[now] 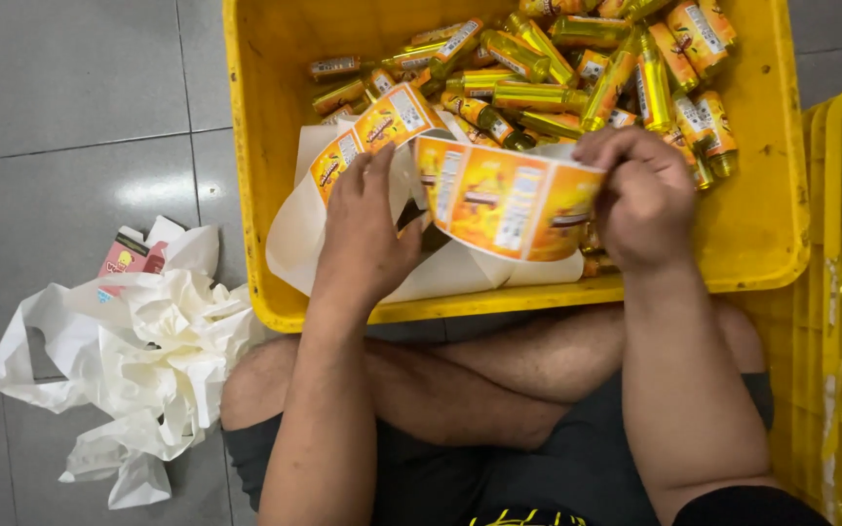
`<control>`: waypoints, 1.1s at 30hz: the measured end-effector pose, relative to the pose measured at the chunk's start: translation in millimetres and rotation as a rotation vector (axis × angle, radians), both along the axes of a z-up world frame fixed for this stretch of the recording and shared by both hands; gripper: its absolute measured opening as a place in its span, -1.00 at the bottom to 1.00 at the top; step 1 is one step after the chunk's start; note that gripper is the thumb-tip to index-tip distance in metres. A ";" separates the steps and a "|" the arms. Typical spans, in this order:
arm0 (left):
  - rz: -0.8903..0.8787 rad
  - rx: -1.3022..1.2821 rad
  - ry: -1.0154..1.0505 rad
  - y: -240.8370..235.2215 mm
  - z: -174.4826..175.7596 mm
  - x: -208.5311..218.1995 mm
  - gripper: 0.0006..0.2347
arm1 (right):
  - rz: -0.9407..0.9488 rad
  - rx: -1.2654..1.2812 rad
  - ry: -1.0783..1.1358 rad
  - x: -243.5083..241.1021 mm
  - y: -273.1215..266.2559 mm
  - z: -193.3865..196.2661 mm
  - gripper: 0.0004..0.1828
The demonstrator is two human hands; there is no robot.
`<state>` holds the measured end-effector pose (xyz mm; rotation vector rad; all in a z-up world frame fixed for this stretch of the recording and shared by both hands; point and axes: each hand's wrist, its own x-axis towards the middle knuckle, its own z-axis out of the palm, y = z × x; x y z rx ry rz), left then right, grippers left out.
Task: The person sits on the floor and applies labels from a continuous roll onto small yellow bottles. They pick up a bottle, wrap the label around it, and place the labeled bottle into a yellow bin.
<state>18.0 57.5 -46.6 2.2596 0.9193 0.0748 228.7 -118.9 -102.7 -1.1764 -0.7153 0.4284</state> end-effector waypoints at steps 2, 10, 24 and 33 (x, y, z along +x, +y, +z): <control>0.063 0.079 0.094 8.6 -14.1 0.0 -0.24 | -0.049 0.019 0.043 9.3 -4.8 1.7 -0.89; 0.450 0.046 0.270 61.4 -60.1 -23.5 -0.44 | -0.143 -0.004 0.058 24.6 -12.0 -3.1 -0.95; 0.337 -0.089 0.158 63.9 -73.9 -13.8 -0.06 | -0.082 -0.705 -0.876 -11.8 -7.3 27.8 -0.88; 0.411 0.184 0.190 66.7 -66.7 7.4 -0.47 | 0.070 -0.904 -0.890 -30.4 -1.4 39.9 -0.78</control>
